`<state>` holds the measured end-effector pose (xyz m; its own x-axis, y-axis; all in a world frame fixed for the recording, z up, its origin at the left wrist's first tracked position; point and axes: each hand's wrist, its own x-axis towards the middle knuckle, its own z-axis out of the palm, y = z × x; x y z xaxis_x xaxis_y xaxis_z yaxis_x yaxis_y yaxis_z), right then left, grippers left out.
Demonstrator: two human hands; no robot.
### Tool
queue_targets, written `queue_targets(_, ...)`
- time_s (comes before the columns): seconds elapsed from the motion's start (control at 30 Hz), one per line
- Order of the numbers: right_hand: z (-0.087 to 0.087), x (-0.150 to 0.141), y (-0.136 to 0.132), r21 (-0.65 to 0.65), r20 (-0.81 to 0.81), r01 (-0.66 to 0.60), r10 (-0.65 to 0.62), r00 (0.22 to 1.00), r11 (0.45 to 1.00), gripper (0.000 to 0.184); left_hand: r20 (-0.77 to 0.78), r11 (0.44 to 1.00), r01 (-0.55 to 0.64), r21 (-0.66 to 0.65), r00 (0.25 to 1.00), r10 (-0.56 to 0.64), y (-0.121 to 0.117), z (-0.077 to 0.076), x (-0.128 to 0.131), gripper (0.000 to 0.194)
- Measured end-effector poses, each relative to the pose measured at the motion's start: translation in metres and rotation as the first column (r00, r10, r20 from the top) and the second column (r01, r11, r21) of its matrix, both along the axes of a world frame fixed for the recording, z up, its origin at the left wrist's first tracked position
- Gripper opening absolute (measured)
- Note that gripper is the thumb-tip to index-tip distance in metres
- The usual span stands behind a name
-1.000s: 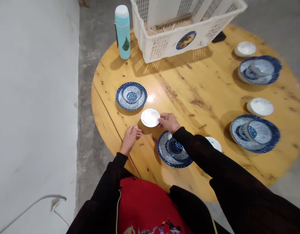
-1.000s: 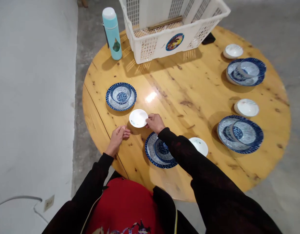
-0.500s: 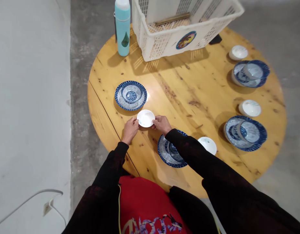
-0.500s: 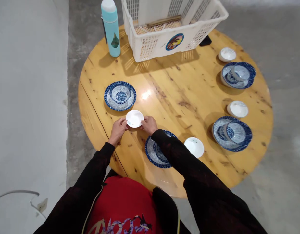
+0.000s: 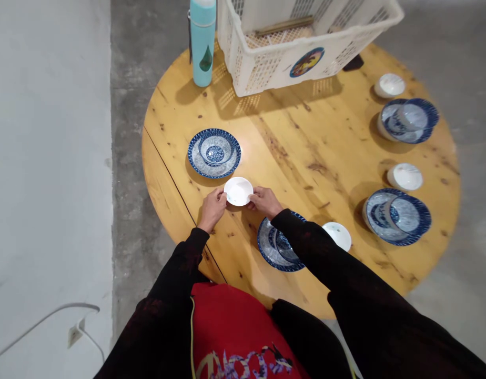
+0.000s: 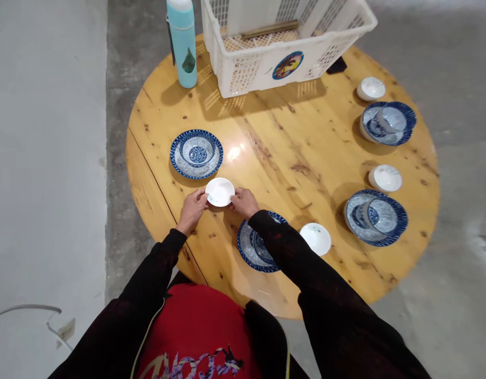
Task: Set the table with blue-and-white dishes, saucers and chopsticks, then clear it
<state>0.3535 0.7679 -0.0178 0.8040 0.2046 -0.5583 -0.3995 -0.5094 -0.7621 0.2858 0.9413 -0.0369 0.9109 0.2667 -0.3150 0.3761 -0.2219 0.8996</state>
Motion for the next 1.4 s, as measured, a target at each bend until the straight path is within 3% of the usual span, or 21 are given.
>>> queue_targets(0.53,-0.001,0.0,-0.002,-0.001,-0.001,0.02,-0.02,1.0,1.0,0.021,-0.002,1.0,0.018,0.003,1.0,-0.018,0.0,-0.003,-0.001,0.027)
queue_targets(0.7,-0.003,0.001,-0.003,-0.054,0.056,-0.046,0.049,0.997,0.997,0.018,0.006,1.0,0.025,0.009,1.0,-0.025,-0.001,0.0,-0.001,0.027)
queue_targets(0.87,0.007,0.002,-0.014,-0.155,0.188,-0.108,0.136,0.973,0.982,0.029,-0.006,0.998,0.002,0.064,1.0,-0.002,0.006,0.009,-0.006,0.024)
queue_targets(1.03,0.026,-0.012,-0.044,-0.214,0.36,-0.005,0.084,0.929,0.977,0.035,-0.005,0.997,-0.018,0.081,1.0,0.019,0.02,0.017,-0.024,0.023)
queue_targets(1.13,0.033,-0.034,-0.068,-0.223,0.381,0.05,0.04,0.924,0.974,0.035,-0.01,0.997,-0.009,0.077,1.0,0.01,0.023,0.02,-0.042,0.023)
queue_targets(1.3,0.039,-0.071,-0.1,-0.2,0.522,0.135,-0.011,0.853,0.97,0.032,-0.06,0.998,0.009,0.066,0.998,-0.005,0.013,0.023,-0.076,0.025)
queue_targets(1.4,0.043,-0.076,-0.101,-0.216,0.607,0.169,-0.003,0.795,0.962,0.031,-0.082,0.998,0.041,0.055,0.996,-0.036,0.003,0.021,-0.088,0.025)
